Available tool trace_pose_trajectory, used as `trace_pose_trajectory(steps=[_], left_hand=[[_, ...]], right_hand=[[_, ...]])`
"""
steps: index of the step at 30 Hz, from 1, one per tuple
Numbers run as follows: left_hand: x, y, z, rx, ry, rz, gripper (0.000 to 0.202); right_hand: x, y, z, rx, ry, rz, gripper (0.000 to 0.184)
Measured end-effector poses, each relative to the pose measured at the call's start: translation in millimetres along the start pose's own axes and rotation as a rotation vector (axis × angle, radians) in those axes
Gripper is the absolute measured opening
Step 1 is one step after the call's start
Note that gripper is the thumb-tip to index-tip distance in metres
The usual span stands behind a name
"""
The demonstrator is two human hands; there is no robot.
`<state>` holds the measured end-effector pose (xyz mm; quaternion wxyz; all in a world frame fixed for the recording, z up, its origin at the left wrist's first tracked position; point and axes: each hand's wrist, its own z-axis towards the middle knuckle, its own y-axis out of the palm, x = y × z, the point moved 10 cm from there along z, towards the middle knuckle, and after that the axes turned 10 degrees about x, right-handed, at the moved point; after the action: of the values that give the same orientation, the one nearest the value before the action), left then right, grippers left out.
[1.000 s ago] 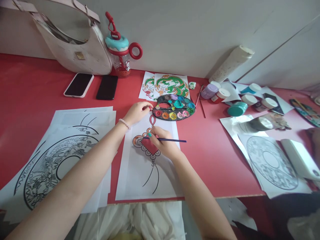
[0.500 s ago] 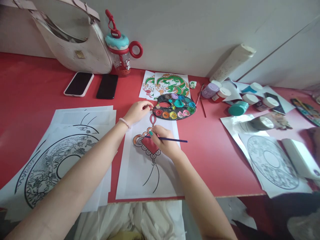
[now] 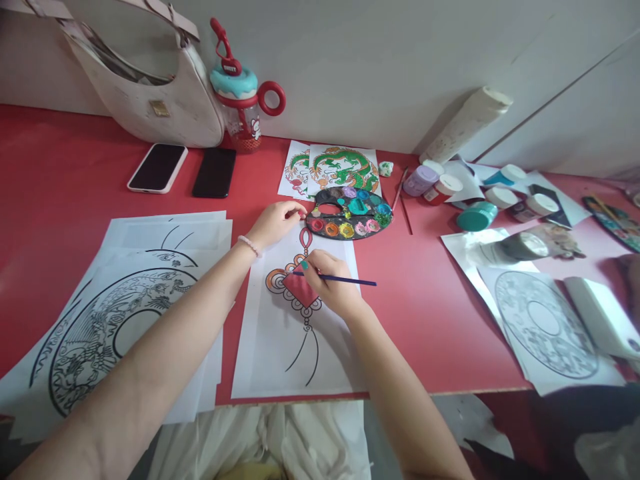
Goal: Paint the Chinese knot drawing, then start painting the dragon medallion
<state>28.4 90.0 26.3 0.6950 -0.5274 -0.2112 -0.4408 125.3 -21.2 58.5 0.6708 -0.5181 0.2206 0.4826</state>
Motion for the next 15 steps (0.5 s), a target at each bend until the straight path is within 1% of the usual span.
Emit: trace_pose_trajectory(steps=[4,9,13,15], left_hand=[[-2,0.9,0,0.004,0.003,-0.001,0.02],[-4,2.9,1,-0.002,0.001,0.006,0.021],[-3,2.2,2,-0.005,0.0,0.005,0.02],[-1,1.6,1,-0.005,-0.002,0.001,0.02]], right_hand=[[0,1,-2,-0.009,-0.002,0.052,0.026],[-4,13,-3,-0.079,-0.018,0.084,0.025],[-6,21,-5,-0.151,-0.018,0.131,0.029],[-3,19,-6,-0.139,0.005,0.135,0.03]])
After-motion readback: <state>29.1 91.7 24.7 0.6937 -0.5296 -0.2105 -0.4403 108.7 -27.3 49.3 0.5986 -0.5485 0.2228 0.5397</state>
